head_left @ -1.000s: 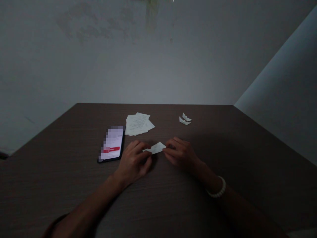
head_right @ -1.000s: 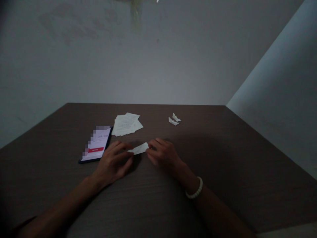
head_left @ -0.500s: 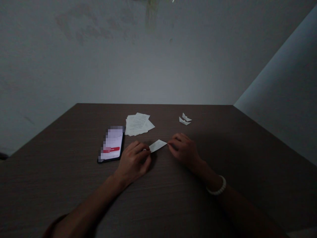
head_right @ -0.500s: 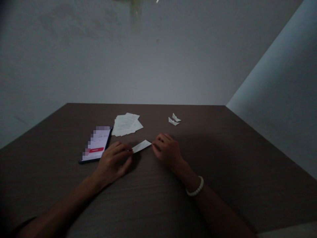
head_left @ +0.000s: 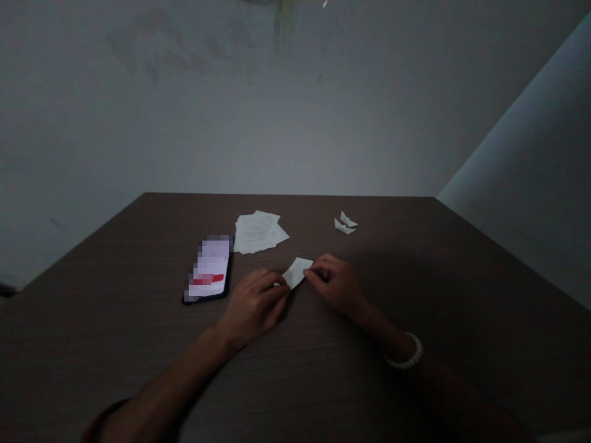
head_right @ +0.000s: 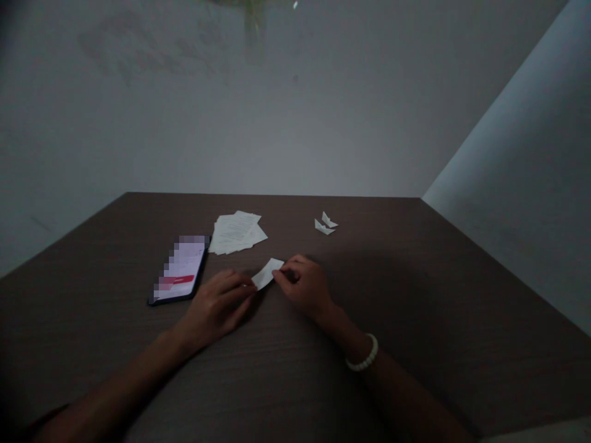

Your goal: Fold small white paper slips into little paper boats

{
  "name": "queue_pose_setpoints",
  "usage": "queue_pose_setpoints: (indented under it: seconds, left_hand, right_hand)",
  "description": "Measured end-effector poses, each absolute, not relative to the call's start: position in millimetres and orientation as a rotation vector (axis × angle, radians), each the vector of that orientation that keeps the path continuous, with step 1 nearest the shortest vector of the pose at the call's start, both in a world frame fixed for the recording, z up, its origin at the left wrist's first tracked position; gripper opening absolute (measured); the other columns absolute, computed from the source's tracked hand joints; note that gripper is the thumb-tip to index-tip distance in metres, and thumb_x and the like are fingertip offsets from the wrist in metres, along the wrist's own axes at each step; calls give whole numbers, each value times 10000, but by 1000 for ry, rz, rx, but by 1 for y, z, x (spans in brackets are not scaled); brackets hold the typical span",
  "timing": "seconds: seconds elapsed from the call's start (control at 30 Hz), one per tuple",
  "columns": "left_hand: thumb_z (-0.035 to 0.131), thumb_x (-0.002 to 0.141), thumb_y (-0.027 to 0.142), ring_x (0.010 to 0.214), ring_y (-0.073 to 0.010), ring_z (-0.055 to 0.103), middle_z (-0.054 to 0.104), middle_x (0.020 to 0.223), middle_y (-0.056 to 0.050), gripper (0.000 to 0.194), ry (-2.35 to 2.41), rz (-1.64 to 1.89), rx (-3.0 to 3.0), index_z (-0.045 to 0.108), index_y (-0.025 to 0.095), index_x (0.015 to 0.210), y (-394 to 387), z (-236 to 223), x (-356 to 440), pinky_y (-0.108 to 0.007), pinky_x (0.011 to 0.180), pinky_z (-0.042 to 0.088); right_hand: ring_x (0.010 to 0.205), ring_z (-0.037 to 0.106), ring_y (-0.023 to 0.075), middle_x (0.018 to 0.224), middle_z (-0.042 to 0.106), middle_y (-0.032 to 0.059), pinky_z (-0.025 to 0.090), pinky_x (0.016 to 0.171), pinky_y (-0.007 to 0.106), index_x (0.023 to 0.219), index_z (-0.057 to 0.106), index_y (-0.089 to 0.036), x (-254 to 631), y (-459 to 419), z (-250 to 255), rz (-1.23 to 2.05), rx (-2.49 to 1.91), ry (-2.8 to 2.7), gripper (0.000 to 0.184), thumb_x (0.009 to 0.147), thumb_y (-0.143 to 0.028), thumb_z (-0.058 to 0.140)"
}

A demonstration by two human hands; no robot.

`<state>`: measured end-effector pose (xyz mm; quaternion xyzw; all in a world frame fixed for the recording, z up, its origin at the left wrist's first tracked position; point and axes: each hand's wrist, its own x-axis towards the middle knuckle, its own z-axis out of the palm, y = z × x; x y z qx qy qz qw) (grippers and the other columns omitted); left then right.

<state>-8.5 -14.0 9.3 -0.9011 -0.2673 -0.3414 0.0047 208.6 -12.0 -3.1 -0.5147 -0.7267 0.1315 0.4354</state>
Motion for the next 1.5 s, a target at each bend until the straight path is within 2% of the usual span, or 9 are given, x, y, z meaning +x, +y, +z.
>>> queue_pose_setpoints:
  seconds: [0.27, 0.37, 0.5, 0.6, 0.83, 1.0, 1.5]
  left_hand:
    - [545, 935, 225, 825, -203, 567, 662, 903, -63, 150, -786, -914, -2955, 685, 171, 921, -16, 9, -8, -347, 711, 469]
    - [566, 928, 273, 898, -226, 566, 649, 1026, -88, 179, -816, -966, -2922, 657, 172, 1044, -15, 10, -9, -385, 767, 476]
    - [645, 868, 396, 1117, -316, 511, 527, 1313, -168, 549, -937, -908, -2872, 494, 146, 1332, -14, 11, -11, -486, 903, 457]
    - [677, 828, 445, 1224, -354, 449, 446, 1415, -183, 702, -949, -784, -2904, 408, 139, 1400, -12, 9, -12, -523, 966, 425]
    - [625, 875, 422, 1246, -322, 431, 480, 1401, -140, 642, -1004, -665, -2889, 386, 162, 1412, -12, 8, -10, -495, 1015, 386]
    - [581, 912, 380, 1178, -305, 478, 529, 1334, -131, 497, -938, -644, -2920, 474, 166, 1348, -13, 10, -11, -478, 971, 415]
    - [526, 959, 293, 1063, -274, 561, 626, 1165, -107, 258, -786, -637, -2921, 611, 168, 1167, -14, 8, -10, -446, 886, 462]
  right_hand:
    - [577, 527, 103, 784, 670, 21, 407, 545, 232, 730, 687, -181, 209, -11, -5, 420, -1253, -1810, 38, 766, -188, 695]
    - [579, 533, 102, 771, 666, 13, 404, 552, 232, 736, 684, -182, 211, -10, -7, 416, -1241, -1843, 29, 764, -179, 687]
    - [582, 529, 105, 727, 648, 4, 387, 553, 235, 734, 685, -180, 214, -9, -10, 400, -1237, -1878, 45, 778, -182, 680]
    - [589, 527, 105, 720, 643, 0, 388, 563, 235, 737, 687, -181, 215, -8, -11, 403, -1234, -1892, 49, 786, -183, 683]
    - [672, 578, 130, 810, 682, 21, 435, 631, 254, 805, 714, -196, 219, -6, -15, 388, -1163, -1985, 23, 790, -185, 701]
    - [736, 605, 150, 829, 689, 23, 452, 672, 269, 825, 724, -209, 220, -7, -15, 365, -1132, -2024, 47, 803, -179, 696]
    - [794, 613, 166, 856, 702, 29, 459, 754, 300, 873, 726, -198, 220, -9, -10, 360, -1060, -2115, 161, 777, -86, 661]
